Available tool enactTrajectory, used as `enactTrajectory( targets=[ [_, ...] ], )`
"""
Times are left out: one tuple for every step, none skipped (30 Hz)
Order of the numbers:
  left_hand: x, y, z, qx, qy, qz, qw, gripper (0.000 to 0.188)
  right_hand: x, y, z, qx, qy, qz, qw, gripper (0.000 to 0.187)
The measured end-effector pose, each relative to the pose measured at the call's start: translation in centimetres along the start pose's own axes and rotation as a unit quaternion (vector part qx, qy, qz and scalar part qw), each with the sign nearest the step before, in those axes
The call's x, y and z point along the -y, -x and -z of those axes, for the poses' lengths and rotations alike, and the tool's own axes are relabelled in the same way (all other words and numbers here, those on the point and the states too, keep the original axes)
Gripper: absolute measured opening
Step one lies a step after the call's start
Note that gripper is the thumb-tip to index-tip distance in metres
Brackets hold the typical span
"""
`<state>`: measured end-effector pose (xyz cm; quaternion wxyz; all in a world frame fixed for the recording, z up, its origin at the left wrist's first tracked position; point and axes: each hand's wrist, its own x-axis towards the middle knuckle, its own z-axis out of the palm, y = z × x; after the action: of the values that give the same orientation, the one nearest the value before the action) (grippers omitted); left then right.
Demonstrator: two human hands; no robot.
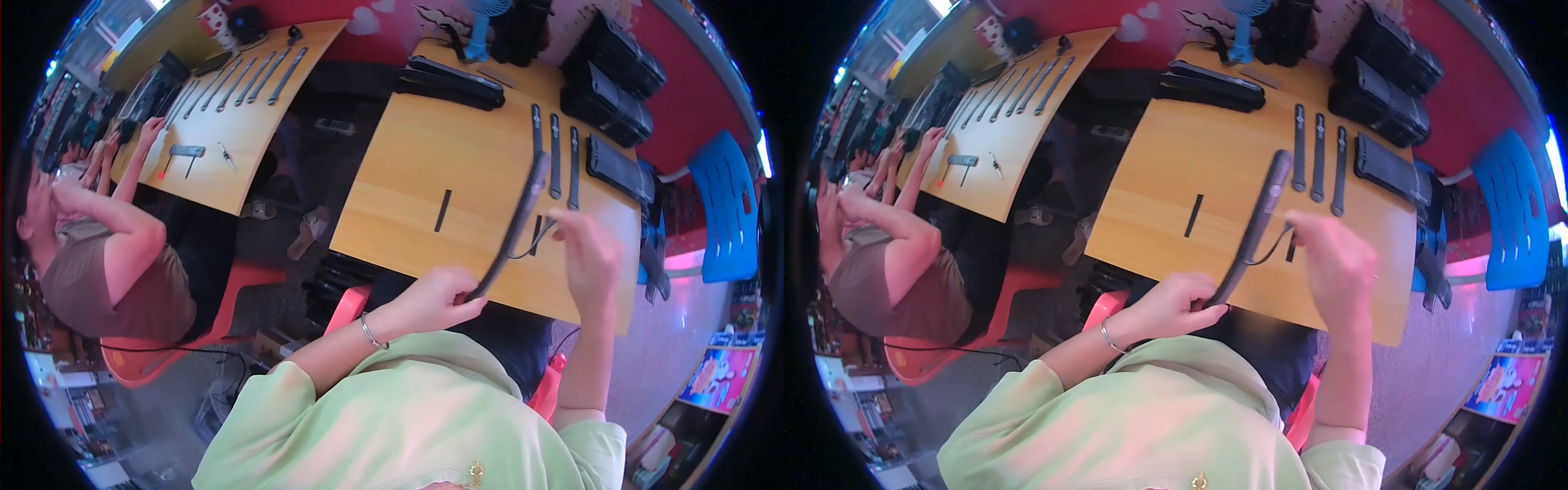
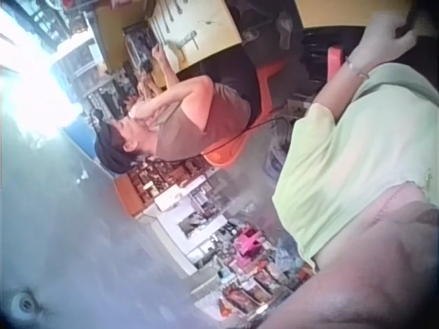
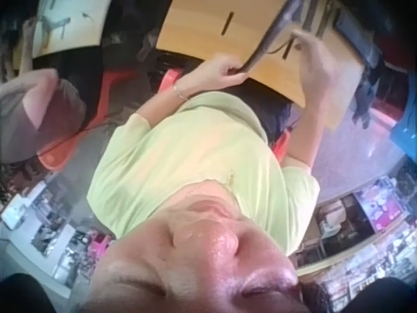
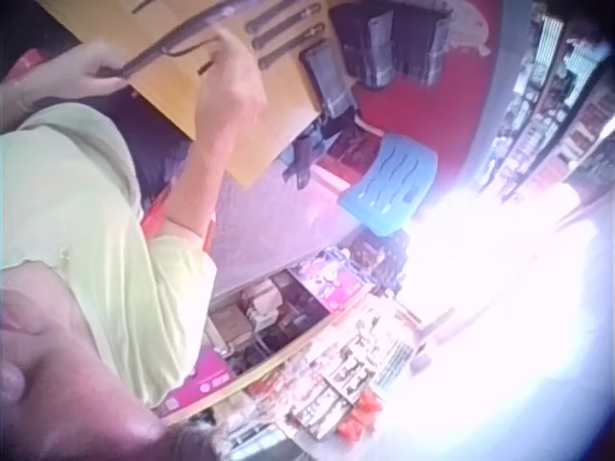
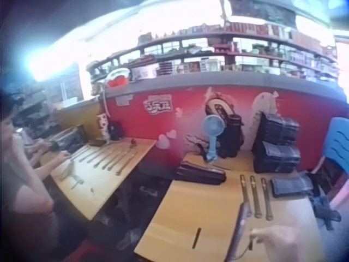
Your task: Assembling and inspecting small textile straps with buttons or snaps.
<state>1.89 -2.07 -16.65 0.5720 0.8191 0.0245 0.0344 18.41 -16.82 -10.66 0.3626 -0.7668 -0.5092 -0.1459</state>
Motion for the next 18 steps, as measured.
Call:
enactTrajectory(
  targets=[
    [-0.1, 0.2, 0.1, 0.001, -0.016, 0.045, 0.999, 0.028, 0.6, 0.4, 0.0, 0.0, 0.002, -0.005, 1.0, 0.023],
    [1.1, 0.0, -0.2, -0.011, 0.003, 0.025, 1.0, 0.019, 1.4, 0.8, 0.2, 0.039, 0.002, 0.023, 0.999, 0.023],
    [1.6, -0.4, -0.6, -0.005, 0.005, 0.023, 1.0, 0.019, 2.2, 1.2, 0.4, 0.078, 0.001, 0.05, 0.996, 0.024],
    [1.8, -0.9, -1.1, -0.063, 0.091, 0.022, 0.994, 0.018, 2.6, 1.6, 0.5, 0.076, 0.005, 0.045, 0.996, 0.024],
    [1.8, -1.3, -1.4, -0.12, 0.177, 0.023, 0.977, 0.021, 3.0, 2.1, 0.6, 0.092, 0.009, 0.052, 0.994, 0.025],
    [2.0, -1.5, -0.9, -0.071, 0.193, 0.034, 0.978, 0.025, 3.4, 2.4, 0.7, 0.108, 0.012, 0.059, 0.992, 0.026],
    [1.5, -1.9, -0.7, -0.066, 0.192, 0.034, 0.979, 0.025, 3.7, 2.7, 0.6, 0.106, 0.014, 0.055, 0.993, 0.026],
    [0.8, -2.1, -0.6, -0.067, 0.294, 0.065, 0.951, 0.023, 4.0, 2.9, 0.5, 0.124, 0.024, 0.046, 0.991, 0.027],
    [0.1, -2.4, -0.5, -0.067, 0.392, 0.098, 0.912, 0.022, 4.1, 3.0, 0.4, 0.141, 0.034, 0.037, 0.989, 0.028],
    [-0.4, -2.6, -0.2, -0.07, 0.421, 0.134, 0.894, 0.021, 4.1, 3.0, 0.3, 0.14, 0.038, 0.034, 0.989, 0.028],
    [-0.2, -2.5, 0.0, -0.065, 0.422, 0.133, 0.894, 0.021, 4.0, 3.0, 0.1, 0.134, 0.012, 0.007, 0.991, 0.036],
    [0.2, -2.4, 0.2, -0.072, 0.469, 0.133, 0.87, 0.019, 3.7, 3.0, -0.1, 0.128, -0.014, -0.02, 0.992, 0.044],
    [0.4, -2.4, 0.1, -0.082, 0.516, 0.132, 0.842, 0.017, 3.4, 3.0, -0.1, 0.128, -0.012, -0.02, 0.992, 0.044],
    [-0.2, -2.6, 0.0, -0.1, 0.525, 0.165, 0.829, 0.016, 3.1, 3.1, -0.1, 0.161, -0.039, -0.089, 0.982, 0.049],
    [-0.2, -2.7, -0.3, -0.099, 0.526, 0.164, 0.829, 0.016, 2.8, 3.2, -0.2, 0.193, -0.067, -0.157, 0.966, 0.055],
    [-0.3, -2.7, -0.6, -0.101, 0.544, 0.174, 0.815, 0.015, 2.6, 3.2, -0.5, 0.193, -0.065, -0.158, 0.966, 0.055],
    [-0.3, -2.7, -0.8, -0.104, 0.561, 0.183, 0.8, 0.015, 2.5, 3.3, -0.9, 0.169, -0.081, -0.204, 0.961, 0.062],
    [-0.1, -2.9, -0.9, -0.103, 0.561, 0.183, 0.801, 0.015, 2.4, 3.3, -1.3, 0.146, -0.097, -0.25, 0.952, 0.068]
  ],
)
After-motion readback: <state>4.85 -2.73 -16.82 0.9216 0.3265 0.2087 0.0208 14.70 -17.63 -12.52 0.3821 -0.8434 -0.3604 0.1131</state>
